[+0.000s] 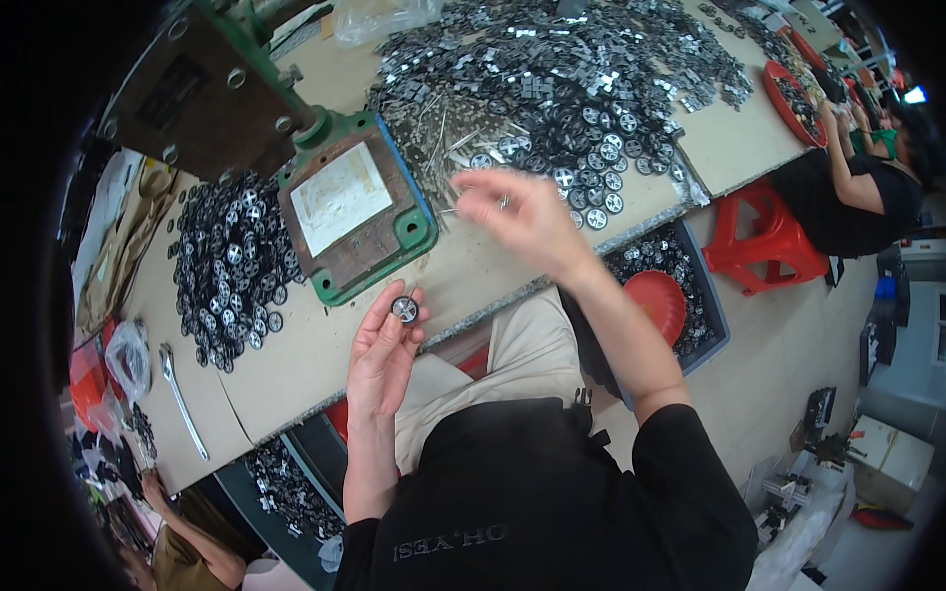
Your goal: The person assembles small circular mechanical components by hand at a factory workbench, using a manual press to join them.
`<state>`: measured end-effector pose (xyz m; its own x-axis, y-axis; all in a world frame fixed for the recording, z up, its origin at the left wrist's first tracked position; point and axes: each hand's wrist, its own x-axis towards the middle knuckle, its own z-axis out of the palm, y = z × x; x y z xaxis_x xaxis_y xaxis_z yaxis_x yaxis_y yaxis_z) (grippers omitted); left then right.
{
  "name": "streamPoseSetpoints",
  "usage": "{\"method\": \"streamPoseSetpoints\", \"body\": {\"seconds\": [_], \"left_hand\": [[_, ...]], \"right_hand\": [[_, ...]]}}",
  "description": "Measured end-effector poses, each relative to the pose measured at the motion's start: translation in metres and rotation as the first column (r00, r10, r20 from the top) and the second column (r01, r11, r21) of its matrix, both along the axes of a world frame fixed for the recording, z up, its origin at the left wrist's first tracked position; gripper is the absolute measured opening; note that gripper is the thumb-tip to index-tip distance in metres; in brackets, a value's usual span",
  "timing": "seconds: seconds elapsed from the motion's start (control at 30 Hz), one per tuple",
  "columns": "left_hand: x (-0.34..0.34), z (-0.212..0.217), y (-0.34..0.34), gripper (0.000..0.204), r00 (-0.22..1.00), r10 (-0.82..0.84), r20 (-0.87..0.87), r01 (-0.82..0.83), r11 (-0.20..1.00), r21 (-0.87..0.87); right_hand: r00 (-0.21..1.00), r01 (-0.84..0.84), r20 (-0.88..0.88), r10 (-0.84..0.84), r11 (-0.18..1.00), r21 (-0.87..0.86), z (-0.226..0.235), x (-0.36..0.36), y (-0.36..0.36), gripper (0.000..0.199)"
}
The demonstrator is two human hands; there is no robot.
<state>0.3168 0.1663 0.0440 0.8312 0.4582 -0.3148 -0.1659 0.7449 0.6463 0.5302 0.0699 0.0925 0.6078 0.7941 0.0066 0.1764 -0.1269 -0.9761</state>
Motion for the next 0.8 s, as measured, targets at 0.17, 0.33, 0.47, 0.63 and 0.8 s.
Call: {"method": "streamPoseSetpoints", "body": {"seconds": [0.17,0.33,0.47,0.63,0.8], "left_hand": [[0.004,0.0,0.002,0.042,0.999,-0.03,-0.011,0.029,0.998,-0.061],[0.002,0.002,0.001,0.038,0.999,-0.036,-0.003,0.035,0.996,-0.085],[-0.003,0.0,0.004,0.037,0.999,-0.037,0.002,0.037,0.995,-0.089],[-0.003,0.002,0.005,0.037,1.0,-0.023,0.003,0.023,0.996,-0.086],[0.005,0.004,0.0,0.037,0.998,-0.059,0.02,0.06,0.998,-0.01]], "right_hand": [[0.681,0.26,0.714,-0.165,0.965,-0.025,-0.02,0.104,0.043,0.021],[0.395,0.33,0.918,-0.049,0.94,-0.091,-0.031,0.128,0.091,0.017],[0.446,0.345,0.885,-0.132,0.938,-0.034,-0.022,0.122,0.082,0.017],[0.968,0.132,0.219,-0.12,0.99,-0.042,-0.006,0.075,0.039,0.027],[0.958,-0.006,-0.283,0.04,0.993,0.121,-0.016,0.013,0.006,0.034]]}}
